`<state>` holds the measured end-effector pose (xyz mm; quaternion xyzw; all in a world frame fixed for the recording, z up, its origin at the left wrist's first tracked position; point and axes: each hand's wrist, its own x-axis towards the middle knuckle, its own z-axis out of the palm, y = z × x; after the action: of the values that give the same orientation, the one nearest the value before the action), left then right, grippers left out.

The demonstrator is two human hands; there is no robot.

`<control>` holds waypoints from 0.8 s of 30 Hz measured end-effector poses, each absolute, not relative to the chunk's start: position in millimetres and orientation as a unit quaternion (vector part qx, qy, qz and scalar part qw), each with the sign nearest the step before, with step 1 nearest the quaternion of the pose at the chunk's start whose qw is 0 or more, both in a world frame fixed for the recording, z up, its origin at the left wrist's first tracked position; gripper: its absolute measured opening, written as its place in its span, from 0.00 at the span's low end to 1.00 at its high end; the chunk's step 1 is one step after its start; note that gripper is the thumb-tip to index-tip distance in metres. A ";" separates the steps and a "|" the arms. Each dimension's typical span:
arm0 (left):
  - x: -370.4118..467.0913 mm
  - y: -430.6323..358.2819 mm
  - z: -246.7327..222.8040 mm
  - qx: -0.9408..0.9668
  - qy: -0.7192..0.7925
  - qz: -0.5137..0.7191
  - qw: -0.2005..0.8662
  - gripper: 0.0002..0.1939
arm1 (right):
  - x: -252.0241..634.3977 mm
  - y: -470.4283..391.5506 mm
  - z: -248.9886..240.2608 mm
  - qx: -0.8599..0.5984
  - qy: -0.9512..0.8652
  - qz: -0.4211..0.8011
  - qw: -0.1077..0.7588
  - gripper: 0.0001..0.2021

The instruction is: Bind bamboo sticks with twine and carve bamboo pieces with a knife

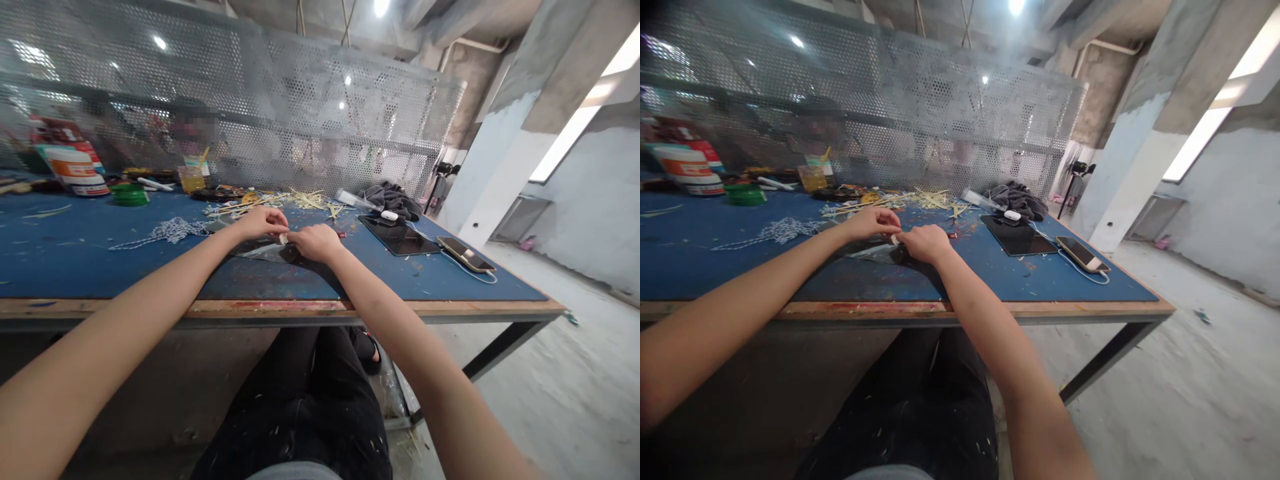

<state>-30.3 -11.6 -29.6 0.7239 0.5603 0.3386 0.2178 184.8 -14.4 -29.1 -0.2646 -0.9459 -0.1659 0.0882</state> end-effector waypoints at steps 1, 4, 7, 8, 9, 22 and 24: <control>-30.4 -11.5 -29.8 0.724 0.561 0.339 0.217 0.07 | 184.7 -14.1 -29.3 -0.261 -0.947 -0.163 0.085 0.15; -30.7 -11.3 -30.5 0.724 0.561 0.340 0.215 0.07 | 184.5 -13.1 -29.6 -0.255 -0.951 -0.156 0.081 0.16; -30.6 -11.5 -30.9 0.724 0.560 0.340 0.215 0.08 | 184.5 -12.6 -29.7 -0.256 -0.951 -0.151 0.078 0.16; -30.4 -11.6 -30.8 0.725 0.560 0.340 0.215 0.08 | 184.5 -12.6 -29.8 -0.257 -0.951 -0.149 0.078 0.16; -30.1 -11.8 -30.7 0.725 0.560 0.340 0.215 0.08 | 184.6 -12.6 -29.9 -0.259 -0.951 -0.149 0.078 0.17; -30.4 -13.7 -28.9 0.723 0.556 0.338 0.231 0.08 | 182.3 -20.9 -26.9 -0.280 -0.941 -0.150 0.115 0.20; -31.2 -12.9 -29.2 0.722 0.557 0.338 0.233 0.08 | 182.0 -20.5 -26.6 -0.293 -0.937 -0.147 0.123 0.19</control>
<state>-31.2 -12.9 -29.2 0.7221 0.5568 0.3378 0.2334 182.0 -20.5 -26.6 -0.2926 -0.9369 -0.1466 0.1225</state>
